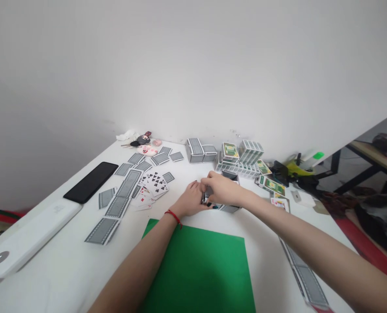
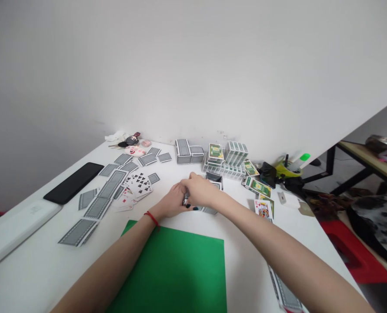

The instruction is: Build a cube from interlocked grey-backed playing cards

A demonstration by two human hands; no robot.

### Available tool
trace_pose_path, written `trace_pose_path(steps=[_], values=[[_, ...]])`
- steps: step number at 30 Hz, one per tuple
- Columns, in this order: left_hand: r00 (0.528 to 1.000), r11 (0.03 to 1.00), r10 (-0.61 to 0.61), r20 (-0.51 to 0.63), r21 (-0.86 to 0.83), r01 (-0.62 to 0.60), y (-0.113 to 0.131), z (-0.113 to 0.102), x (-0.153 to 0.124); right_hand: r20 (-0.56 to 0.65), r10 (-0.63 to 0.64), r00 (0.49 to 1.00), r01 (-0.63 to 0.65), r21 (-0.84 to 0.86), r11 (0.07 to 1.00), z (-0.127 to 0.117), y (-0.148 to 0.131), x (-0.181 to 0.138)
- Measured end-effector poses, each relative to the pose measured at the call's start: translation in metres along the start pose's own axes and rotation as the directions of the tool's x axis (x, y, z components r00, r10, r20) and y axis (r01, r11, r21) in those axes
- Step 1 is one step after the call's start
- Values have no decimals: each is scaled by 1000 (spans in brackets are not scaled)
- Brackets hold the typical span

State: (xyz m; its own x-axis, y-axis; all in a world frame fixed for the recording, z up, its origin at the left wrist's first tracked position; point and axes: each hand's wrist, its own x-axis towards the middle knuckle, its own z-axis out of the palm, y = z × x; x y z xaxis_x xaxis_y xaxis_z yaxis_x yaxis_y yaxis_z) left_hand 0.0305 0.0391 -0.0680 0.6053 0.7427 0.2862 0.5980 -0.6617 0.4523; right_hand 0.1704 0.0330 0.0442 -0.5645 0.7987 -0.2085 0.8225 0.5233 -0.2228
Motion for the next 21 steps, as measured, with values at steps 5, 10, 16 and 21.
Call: trace_pose_path(steps=[5, 10, 16, 21], values=[[1000, 1000, -8, -9, -25, 8, -1, 0, 0, 15, -7, 1000, 8, -55, 998, -2, -2, 2], [1000, 999, -17, 1, -30, 17, -1, 1, 0, 52, -133, 990, 136, -56, 989, -9, 5, 2], [999, 1000, -8, -32, -21, 8, -2, 5, 0, 37, -82, 996, 89, -275, 957, -9, -7, -4], [999, 999, -6, -42, -36, 4, -2, 6, 0, 36, -72, 997, 80, -341, 937, -8, -17, -7]])
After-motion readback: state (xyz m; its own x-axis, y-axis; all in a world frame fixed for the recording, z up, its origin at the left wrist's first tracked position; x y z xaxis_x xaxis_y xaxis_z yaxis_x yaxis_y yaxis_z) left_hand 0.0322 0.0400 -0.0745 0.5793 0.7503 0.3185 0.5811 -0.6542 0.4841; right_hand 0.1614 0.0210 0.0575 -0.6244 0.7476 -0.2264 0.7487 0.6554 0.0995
